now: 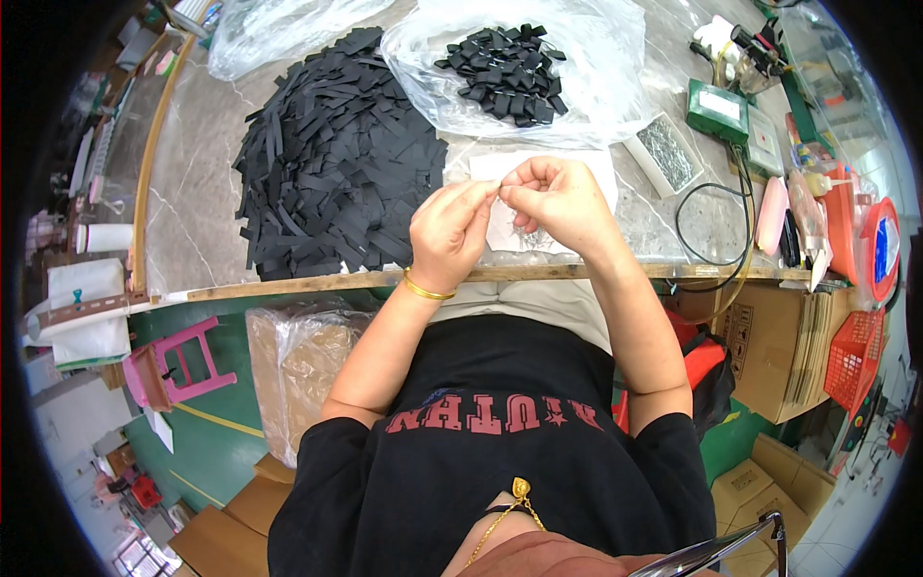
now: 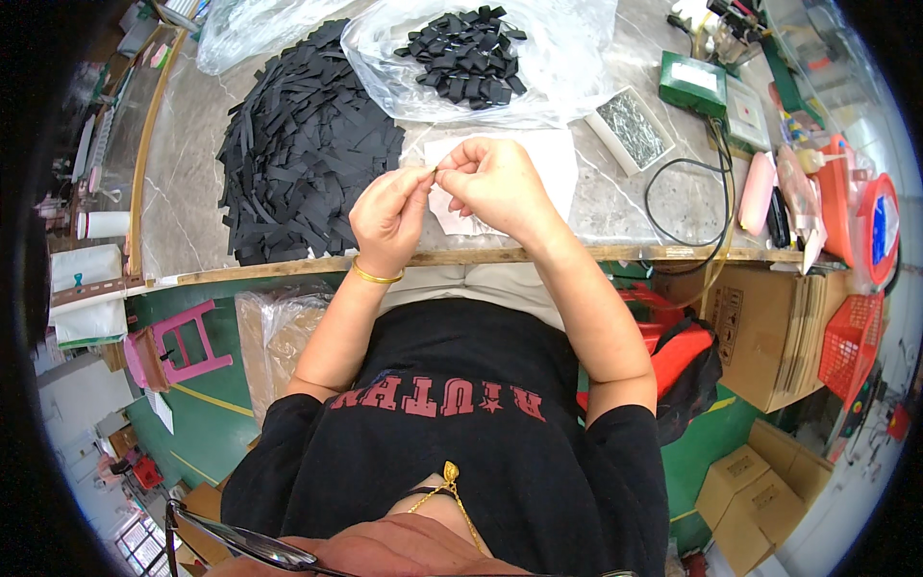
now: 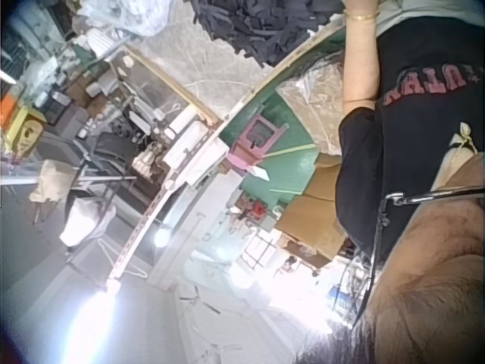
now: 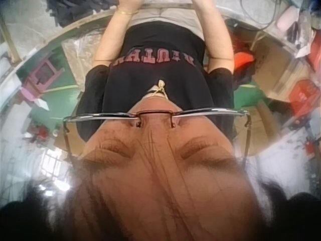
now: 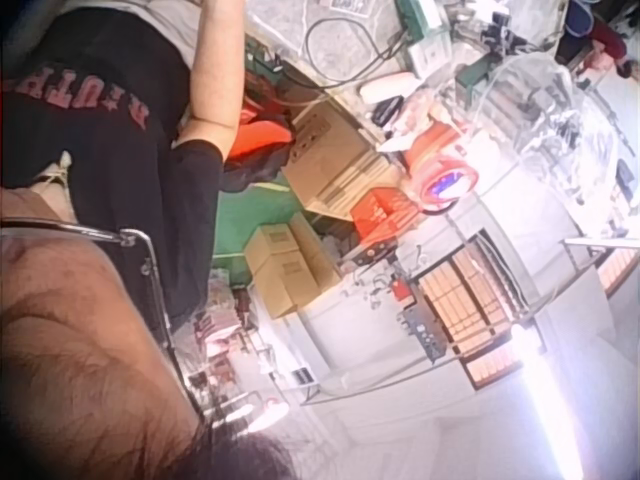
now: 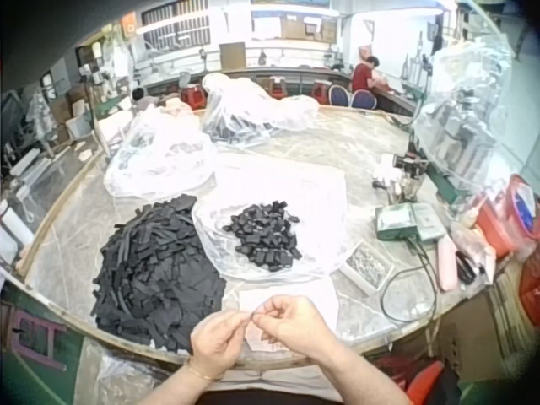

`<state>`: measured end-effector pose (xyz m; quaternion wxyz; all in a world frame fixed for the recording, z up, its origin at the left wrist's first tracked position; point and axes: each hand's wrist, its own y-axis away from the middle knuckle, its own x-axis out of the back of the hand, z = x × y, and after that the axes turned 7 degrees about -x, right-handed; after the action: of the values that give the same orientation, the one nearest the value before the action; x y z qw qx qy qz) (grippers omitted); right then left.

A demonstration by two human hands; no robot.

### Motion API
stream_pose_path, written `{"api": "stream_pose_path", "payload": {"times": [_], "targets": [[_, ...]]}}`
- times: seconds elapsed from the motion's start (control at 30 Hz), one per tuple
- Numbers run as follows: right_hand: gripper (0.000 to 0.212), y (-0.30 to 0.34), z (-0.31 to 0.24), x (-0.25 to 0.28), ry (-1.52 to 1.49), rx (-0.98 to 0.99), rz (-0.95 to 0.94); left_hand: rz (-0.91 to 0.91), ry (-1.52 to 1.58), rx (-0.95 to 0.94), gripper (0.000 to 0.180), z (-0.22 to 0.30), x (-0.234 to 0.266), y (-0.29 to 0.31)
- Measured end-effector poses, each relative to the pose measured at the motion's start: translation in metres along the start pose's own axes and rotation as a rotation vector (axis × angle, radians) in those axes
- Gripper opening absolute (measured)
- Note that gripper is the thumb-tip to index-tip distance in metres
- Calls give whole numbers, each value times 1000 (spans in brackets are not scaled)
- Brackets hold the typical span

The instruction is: The person picks up black strips from a pile, folds each strip by hand, and inserts small metal pins into the folded strips.

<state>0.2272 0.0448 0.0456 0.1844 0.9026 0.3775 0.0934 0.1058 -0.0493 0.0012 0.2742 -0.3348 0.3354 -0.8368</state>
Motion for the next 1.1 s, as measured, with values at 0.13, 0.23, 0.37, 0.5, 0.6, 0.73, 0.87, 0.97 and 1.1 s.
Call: {"api": "stream_pose_path", "payload": {"times": [0.13,0.23,0.37,0.5,0.6,0.73,0.87,0.97,1.1], "targets": [[15,-4,7,-4,-16,68,23,13,3,59,12,0,-1,4],[14,-3,11,-6,-31,100,52,237,655,703,12,8,-10,5],[12,-6,18,-5,-6,152,51,212,740,818,14,8,-7,7],[11,-6,19,-1,75,161,15,205,856,888,14,8,-3,7],[10,-6,19,1,46,140,-22,195,922,931,13,9,-2,6],[10,-9,22,3,-42,94,-75,192,976,969,13,8,0,6],[10,-9,23,6,-78,79,-105,168,1026,1029,13,8,2,4],[11,-8,24,5,-99,46,-112,169,1013,1030,12,9,3,3],[11,-7,25,4,-145,31,-112,162,1005,990,12,11,3,4]]}}
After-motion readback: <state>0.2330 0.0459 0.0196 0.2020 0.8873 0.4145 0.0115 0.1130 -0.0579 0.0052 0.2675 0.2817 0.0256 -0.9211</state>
